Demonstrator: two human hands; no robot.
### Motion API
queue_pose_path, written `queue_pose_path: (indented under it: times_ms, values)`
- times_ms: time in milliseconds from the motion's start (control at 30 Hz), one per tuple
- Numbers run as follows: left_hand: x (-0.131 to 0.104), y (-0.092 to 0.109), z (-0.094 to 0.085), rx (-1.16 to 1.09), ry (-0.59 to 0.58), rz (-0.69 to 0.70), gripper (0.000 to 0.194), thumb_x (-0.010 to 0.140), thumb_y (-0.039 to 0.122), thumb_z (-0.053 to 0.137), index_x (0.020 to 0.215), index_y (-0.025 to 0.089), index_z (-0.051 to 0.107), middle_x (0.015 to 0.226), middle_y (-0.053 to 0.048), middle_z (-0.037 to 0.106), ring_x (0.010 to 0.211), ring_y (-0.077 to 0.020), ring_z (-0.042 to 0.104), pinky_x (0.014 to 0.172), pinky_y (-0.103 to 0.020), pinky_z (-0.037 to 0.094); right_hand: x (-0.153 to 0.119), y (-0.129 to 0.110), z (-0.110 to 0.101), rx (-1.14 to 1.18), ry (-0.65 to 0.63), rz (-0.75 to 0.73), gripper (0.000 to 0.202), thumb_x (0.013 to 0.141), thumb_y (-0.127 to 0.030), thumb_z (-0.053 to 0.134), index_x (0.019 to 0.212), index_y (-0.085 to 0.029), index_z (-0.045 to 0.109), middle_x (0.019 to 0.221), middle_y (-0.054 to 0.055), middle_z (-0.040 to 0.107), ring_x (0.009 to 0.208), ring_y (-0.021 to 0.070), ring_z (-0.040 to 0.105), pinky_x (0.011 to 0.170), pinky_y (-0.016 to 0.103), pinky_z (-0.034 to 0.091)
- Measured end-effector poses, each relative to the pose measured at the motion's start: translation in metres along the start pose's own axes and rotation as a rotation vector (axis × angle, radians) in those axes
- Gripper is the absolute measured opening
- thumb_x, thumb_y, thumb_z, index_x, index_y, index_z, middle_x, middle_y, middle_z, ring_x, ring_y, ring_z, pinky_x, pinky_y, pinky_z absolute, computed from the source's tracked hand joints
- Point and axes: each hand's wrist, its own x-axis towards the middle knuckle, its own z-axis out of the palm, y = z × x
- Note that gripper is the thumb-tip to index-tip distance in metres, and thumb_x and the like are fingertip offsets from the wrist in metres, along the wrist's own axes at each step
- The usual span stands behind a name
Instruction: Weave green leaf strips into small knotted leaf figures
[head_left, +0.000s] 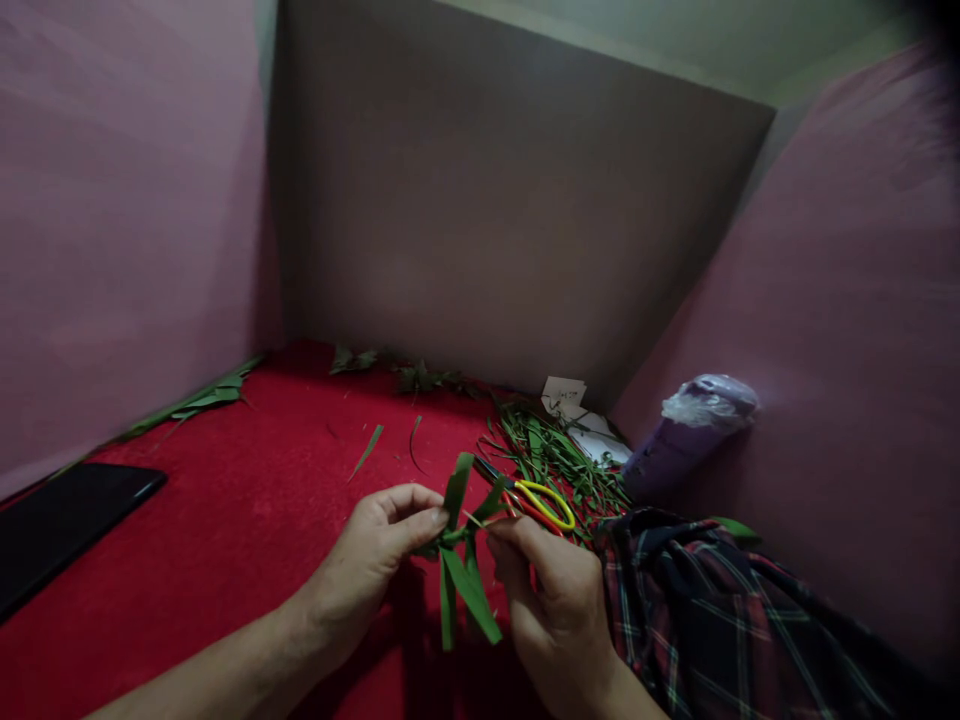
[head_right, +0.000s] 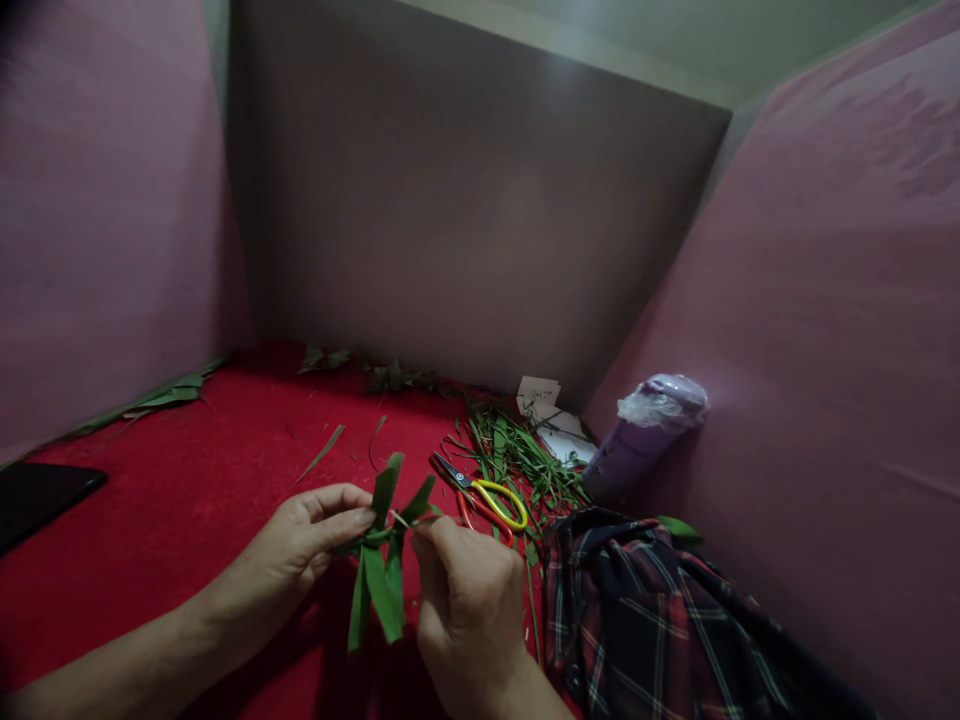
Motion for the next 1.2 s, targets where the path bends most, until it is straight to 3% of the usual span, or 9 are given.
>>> queue_pose_path:
  times_ms: [200,400,567,667,767,967,1033,1100,1200]
  values:
    - [0.007,-0.003,-0.004,-0.049,0.124,0.088,0.012,0.071,0.026,0.066,0.073,0.015,0.063,0.07,-0.002,0.064,0.064,-0.0124,0.056,0.064,-0.024,0.044,0.003,0.003,-0.003,0.23,0.136,0.222,0.009,0.084,-0.02,0.05,0.078,-0.02,0.056,0.07,0.0,0.054,0.064,0.013,0.048,0.059,0.023,0.037]
    - [0.008,-0.005,-0.005,-0.063,0.139,0.136,0.01,0.07,0.024,0.067,0.073,0.014,0.063,0.068,-0.001,0.062,0.064,-0.0116,0.056,0.063,-0.023,0.044,0.01,0.003,0.005,0.626,0.032,0.596,0.003,0.079,-0.022,0.05,0.078,-0.02,0.048,0.062,-0.005,0.043,0.053,0.0084,0.038,0.05,0.019,0.032]
    - [0.006,-0.002,-0.001,-0.152,0.148,0.102,0.012,0.067,0.023,0.07,0.071,0.014,0.063,0.068,-0.002,0.064,0.064,-0.0121,0.057,0.064,-0.024,0.046,0.011,-0.001,0.01,0.806,-0.118,0.829,0.023,0.075,-0.038,0.059,0.072,-0.018,0.046,0.055,-0.009,0.03,0.045,0.0056,0.019,0.039,0.017,0.014]
    - [0.005,-0.003,0.0,-0.172,0.125,0.098,0.012,0.066,0.022,0.07,0.07,0.013,0.063,0.068,-0.002,0.065,0.065,-0.0127,0.058,0.065,-0.024,0.046,0.008,0.0,0.011,0.934,-0.228,0.846,0.035,0.074,-0.048,0.059,0.069,-0.017,0.047,0.055,-0.009,0.026,0.045,0.0051,0.013,0.04,0.018,0.01]
    - [0.004,-0.004,0.001,-0.194,0.087,0.063,0.012,0.066,0.022,0.07,0.07,0.013,0.064,0.066,-0.003,0.066,0.063,-0.0128,0.059,0.064,-0.024,0.047,0.007,0.0,0.011,0.978,-0.279,0.813,0.034,0.071,-0.044,0.063,0.063,-0.015,0.048,0.053,-0.008,0.031,0.046,0.0047,0.018,0.042,0.019,0.015]
    - [0.003,-0.003,0.003,-0.114,0.046,-0.016,0.013,0.07,0.026,0.066,0.072,0.013,0.062,0.069,-0.004,0.066,0.064,-0.0142,0.059,0.064,-0.026,0.047,0.013,-0.004,0.006,0.79,-0.185,0.773,0.022,0.066,-0.031,0.063,0.059,-0.015,0.05,0.051,-0.005,0.043,0.049,0.007,0.032,0.048,0.02,0.027]
    - [0.002,0.0,0.003,-0.04,0.095,-0.008,0.017,0.074,0.03,0.061,0.079,0.014,0.062,0.076,-0.005,0.066,0.068,-0.0163,0.06,0.065,-0.028,0.047,0.015,-0.003,0.003,0.692,-0.187,0.727,0.019,0.066,-0.028,0.059,0.056,-0.016,0.048,0.05,-0.005,0.042,0.048,0.0077,0.033,0.048,0.021,0.027]
    - [-0.001,0.004,0.003,0.061,0.213,0.101,0.02,0.076,0.032,0.058,0.087,0.016,0.061,0.084,-0.006,0.065,0.077,-0.0184,0.059,0.07,-0.03,0.046,0.015,-0.001,0.001,0.564,-0.199,0.673,0.015,0.065,-0.023,0.054,0.054,-0.016,0.047,0.048,-0.005,0.039,0.047,0.0079,0.033,0.046,0.021,0.026]
    - [-0.009,0.01,0.003,0.283,0.305,0.42,0.018,0.078,0.028,0.056,0.093,0.019,0.06,0.094,-0.005,0.062,0.09,-0.0204,0.055,0.081,-0.032,0.042,0.013,0.001,0.0,0.378,-0.238,0.609,0.012,0.065,-0.017,0.05,0.053,-0.017,0.047,0.047,-0.006,0.035,0.046,0.0077,0.029,0.044,0.02,0.022]
